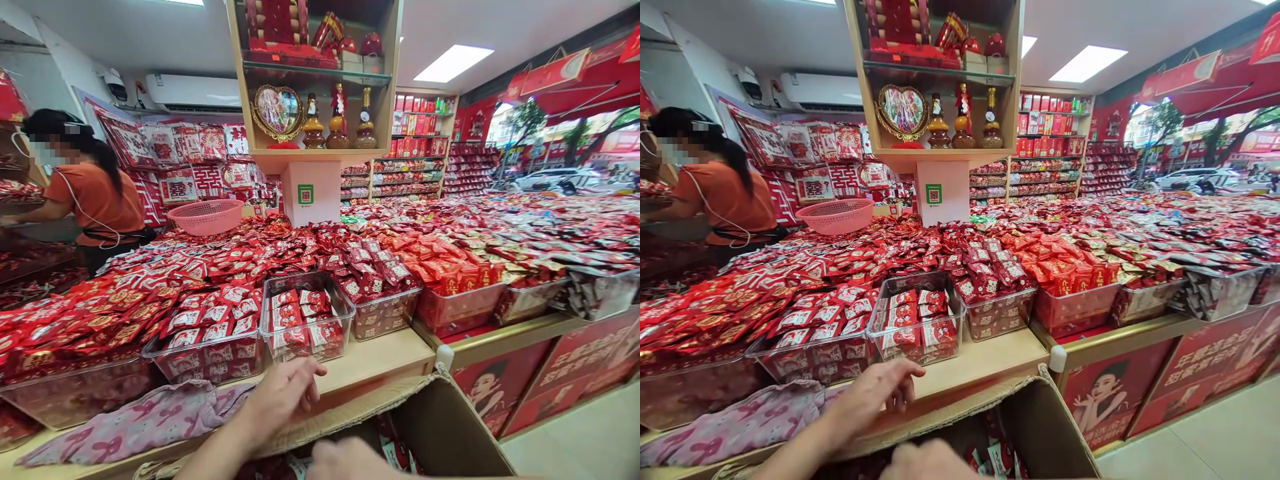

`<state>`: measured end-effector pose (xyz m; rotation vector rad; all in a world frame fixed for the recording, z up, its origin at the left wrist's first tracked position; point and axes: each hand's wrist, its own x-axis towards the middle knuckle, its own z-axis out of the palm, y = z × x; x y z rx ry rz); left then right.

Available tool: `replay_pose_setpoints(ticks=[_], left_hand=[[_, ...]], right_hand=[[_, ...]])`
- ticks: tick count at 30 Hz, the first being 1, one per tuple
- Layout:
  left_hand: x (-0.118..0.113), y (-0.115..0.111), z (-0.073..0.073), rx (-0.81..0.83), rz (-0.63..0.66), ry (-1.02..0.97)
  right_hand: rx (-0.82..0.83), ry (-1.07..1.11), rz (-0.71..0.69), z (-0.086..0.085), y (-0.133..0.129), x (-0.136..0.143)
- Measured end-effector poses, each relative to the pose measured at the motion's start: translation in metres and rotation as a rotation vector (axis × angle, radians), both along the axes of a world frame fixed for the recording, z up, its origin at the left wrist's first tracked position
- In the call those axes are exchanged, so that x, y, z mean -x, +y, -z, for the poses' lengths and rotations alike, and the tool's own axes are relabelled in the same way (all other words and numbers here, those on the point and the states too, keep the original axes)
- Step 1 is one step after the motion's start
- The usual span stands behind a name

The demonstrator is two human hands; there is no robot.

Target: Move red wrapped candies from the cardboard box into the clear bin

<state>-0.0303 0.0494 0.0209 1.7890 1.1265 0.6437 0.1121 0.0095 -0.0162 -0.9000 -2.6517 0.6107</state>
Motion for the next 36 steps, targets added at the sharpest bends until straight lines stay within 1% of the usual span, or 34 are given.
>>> replay_pose_setpoints(ticks=[1,2,3,4,5,6,7,9,11,13,14,16,19,23,25,27,28,30,32,33,34,36], left_hand=[[0.000,0.001,-0.004,0.083,0.035,-0.152],[0.000,0.001,-0.007,0.136,0.077,-0.286],[0.000,0.001,-0.009,0.156,0.112,-0.383],[-0.002,0.001,-0.010,0.142,0.129,-0.428],[-0.003,0.001,-0.010,0.119,0.125,-0.425],[-0.006,0.000,-0.010,0.103,0.107,-0.387],[-0.008,0.000,-0.009,0.096,0.074,-0.336],[-0.011,-0.002,-0.007,0.111,-0.003,-0.256],[-0.013,-0.002,-0.006,0.146,-0.054,-0.249],[-0.012,-0.002,-0.005,0.182,-0.101,-0.265],[-0.012,-0.002,-0.004,0.203,-0.119,-0.269],[-0.012,-0.001,-0.003,0.239,-0.147,-0.268],[-0.012,-0.001,-0.002,0.254,-0.163,-0.210],[-0.015,-0.003,0.000,0.236,-0.167,-0.117],[-0.017,-0.004,0.001,0.232,-0.145,-0.095],[-0.019,-0.005,0.001,0.233,-0.124,-0.067],[-0.020,-0.006,0.001,0.226,-0.113,-0.044],[-0.021,-0.006,0.001,0.191,-0.072,0.037],[-0.021,-0.007,0.001,0.138,-0.015,0.137],[-0.021,-0.007,0.001,0.112,0.007,0.180],[-0.021,-0.008,0.001,0.091,0.020,0.215],[-0.021,-0.009,0.000,0.071,0.024,0.253]], right_hand=[[-0.074,0.052,0.056,-0.014,0.008,-0.003],[-0.172,0.148,0.156,-0.028,0.017,-0.005],[-0.234,0.265,0.265,-0.042,0.028,-0.008],[-0.255,0.390,0.370,-0.053,0.039,-0.010],[-0.223,0.496,0.440,-0.061,0.050,-0.011],[-0.161,0.579,0.469,-0.066,0.060,-0.012],[-0.091,0.647,0.468,-0.067,0.069,-0.011],[0.058,0.742,0.397,-0.062,0.081,-0.009],[0.218,0.821,0.315,-0.052,0.086,-0.007],[0.372,0.888,0.275,-0.044,0.088,-0.008],[0.429,0.913,0.270,-0.041,0.088,-0.010],[0.472,0.950,0.279,-0.039,0.087,-0.015],[0.503,0.943,0.255,-0.039,0.087,-0.023],[0.688,0.805,0.099,-0.034,0.086,-0.033],[0.716,0.728,0.078,-0.034,0.088,-0.040],[0.639,0.688,0.127,-0.041,0.093,-0.047],[0.563,0.687,0.181,-0.047,0.098,-0.051],[0.329,0.704,0.344,-0.063,0.112,-0.057],[0.064,0.656,0.512,-0.080,0.133,-0.058],[-0.050,0.582,0.570,-0.086,0.144,-0.056],[-0.145,0.478,0.599,-0.090,0.155,-0.052],[-0.238,0.217,0.588,-0.092,0.174,-0.039]])
